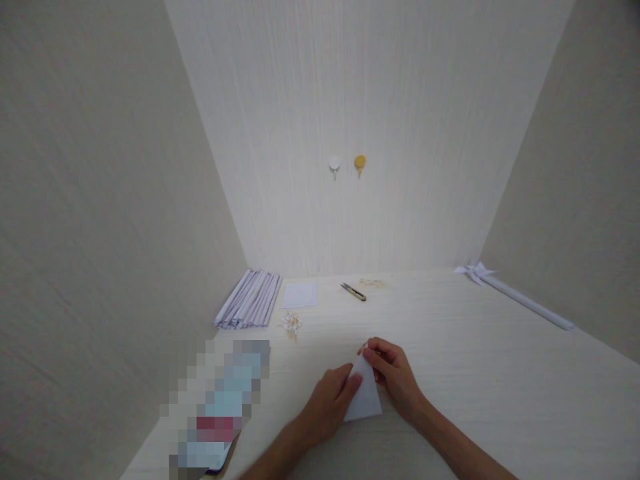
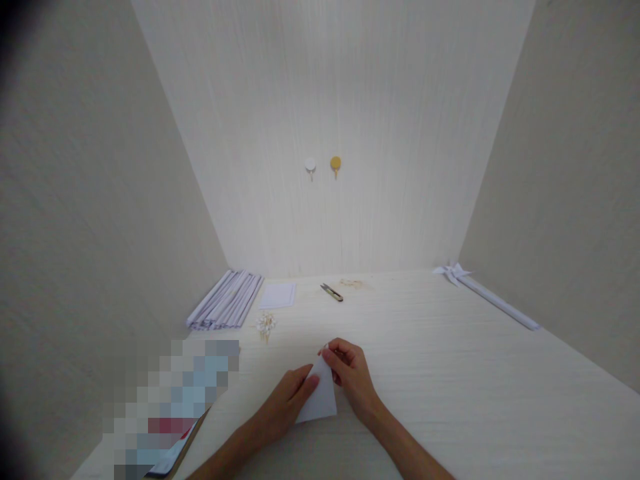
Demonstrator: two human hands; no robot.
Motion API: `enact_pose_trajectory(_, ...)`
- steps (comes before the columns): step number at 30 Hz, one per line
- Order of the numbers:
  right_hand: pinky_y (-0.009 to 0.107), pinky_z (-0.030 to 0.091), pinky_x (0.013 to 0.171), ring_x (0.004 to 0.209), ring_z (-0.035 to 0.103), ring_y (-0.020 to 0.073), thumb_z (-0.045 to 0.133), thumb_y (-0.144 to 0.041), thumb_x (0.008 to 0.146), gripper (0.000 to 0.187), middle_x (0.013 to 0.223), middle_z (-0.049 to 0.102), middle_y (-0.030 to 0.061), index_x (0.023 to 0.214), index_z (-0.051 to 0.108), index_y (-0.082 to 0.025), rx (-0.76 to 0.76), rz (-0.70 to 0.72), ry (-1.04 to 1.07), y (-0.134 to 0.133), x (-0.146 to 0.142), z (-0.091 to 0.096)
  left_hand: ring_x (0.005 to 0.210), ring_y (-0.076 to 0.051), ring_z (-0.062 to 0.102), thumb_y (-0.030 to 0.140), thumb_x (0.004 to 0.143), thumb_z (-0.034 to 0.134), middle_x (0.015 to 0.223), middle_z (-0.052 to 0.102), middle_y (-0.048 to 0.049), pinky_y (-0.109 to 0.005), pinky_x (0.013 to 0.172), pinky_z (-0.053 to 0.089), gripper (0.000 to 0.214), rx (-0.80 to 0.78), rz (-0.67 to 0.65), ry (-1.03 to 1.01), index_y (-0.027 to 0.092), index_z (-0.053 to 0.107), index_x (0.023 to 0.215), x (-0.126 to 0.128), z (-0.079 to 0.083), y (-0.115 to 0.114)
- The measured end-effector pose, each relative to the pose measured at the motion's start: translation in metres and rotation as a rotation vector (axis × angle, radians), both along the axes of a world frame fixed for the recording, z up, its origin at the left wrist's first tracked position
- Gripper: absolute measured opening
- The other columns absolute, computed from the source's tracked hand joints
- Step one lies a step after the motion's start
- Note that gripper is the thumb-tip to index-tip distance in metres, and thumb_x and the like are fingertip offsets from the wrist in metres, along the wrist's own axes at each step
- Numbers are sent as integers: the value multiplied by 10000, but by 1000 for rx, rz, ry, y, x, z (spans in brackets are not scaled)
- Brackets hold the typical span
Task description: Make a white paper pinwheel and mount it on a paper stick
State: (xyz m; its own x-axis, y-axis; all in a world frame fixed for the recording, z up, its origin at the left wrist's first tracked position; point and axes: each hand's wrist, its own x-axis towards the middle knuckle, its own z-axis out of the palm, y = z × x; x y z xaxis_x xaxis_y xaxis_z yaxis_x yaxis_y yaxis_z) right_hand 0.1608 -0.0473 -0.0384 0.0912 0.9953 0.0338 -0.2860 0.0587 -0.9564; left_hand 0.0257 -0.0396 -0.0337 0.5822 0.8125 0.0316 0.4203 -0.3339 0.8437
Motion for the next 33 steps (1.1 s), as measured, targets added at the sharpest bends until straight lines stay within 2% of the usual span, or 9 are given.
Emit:
enact_pose_trajectory(10,189,171,341,345,265,47,594,-427,589,287,379,335,-76,528,521,-156,-7,-59,-118,-1,-3,4,580,-123,424,476,767,260,673,536,-21,-224,532,325,443,-42,-22,-15,137,547,785,1,-1,0)
enact_pose_trajectory(14,188,183,341,357,281,50,586,-411,608,276,398,349,-71,537,521,-152,4,-85,-116,0,-1,2,596,-118,430,449,752,331,674,527,-13,-218,532,335,382,-50,-25,-58,139,546,813,0,-2,2)
enact_pose_trajectory(16,186,181,339,359,281,51,577,-406,621,275,404,347,-70,537,513,-152,10,-141,-103,3,3,-1,573,-105,430,419,725,410,688,530,-7,-209,510,337,341,-71,-26,-112,147,532,891,-1,-3,4)
enact_pose_trajectory(19,183,175,339,362,272,50,568,-394,640,270,411,340,-72,536,495,-157,12,-276,-57,7,10,-4,479,-70,406,357,676,503,731,536,-13,-196,438,327,397,-147,-12,-207,150,483,1015,-3,-6,10)
enact_pose_trajectory(21,179,180,343,368,281,50,570,-384,644,263,416,343,-73,536,486,-160,0,-344,-17,9,14,-5,431,-57,395,334,654,524,709,532,-16,-193,394,319,418,-196,43,-271,128,484,1015,-4,-8,14)
enact_pose_trajectory(23,173,191,348,372,294,50,577,-376,642,261,413,348,-74,531,477,-161,-13,-368,20,10,15,-5,414,-62,398,325,635,535,588,508,6,-195,389,327,398,-214,112,-346,96,514,960,-5,-7,19)
enact_pose_trajectory(25,168,196,346,368,298,45,583,-373,637,264,406,357,-75,529,474,-158,-12,-347,52,11,15,-5,406,-66,394,333,611,552,512,476,27,-193,382,321,382,-215,184,-435,86,532,901,-7,-5,23)
enact_pose_trajectory(29,158,188,328,346,296,31,603,-370,613,260,398,375,-78,553,483,-147,-17,-233,88,10,11,-4,391,-50,346,387,624,533,505,444,42,-179,354,272,283,-182,297,-561,118,537,714,-11,-1,29)
enact_pose_trajectory(33,149,214,320,341,331,28,615,-364,592,261,411,408,-74,568,479,-141,-57,-57,4,9,9,-4,414,-45,322,392,665,503,462,333,69,-170,387,269,309,-102,400,-601,149,413,497,-16,0,33)
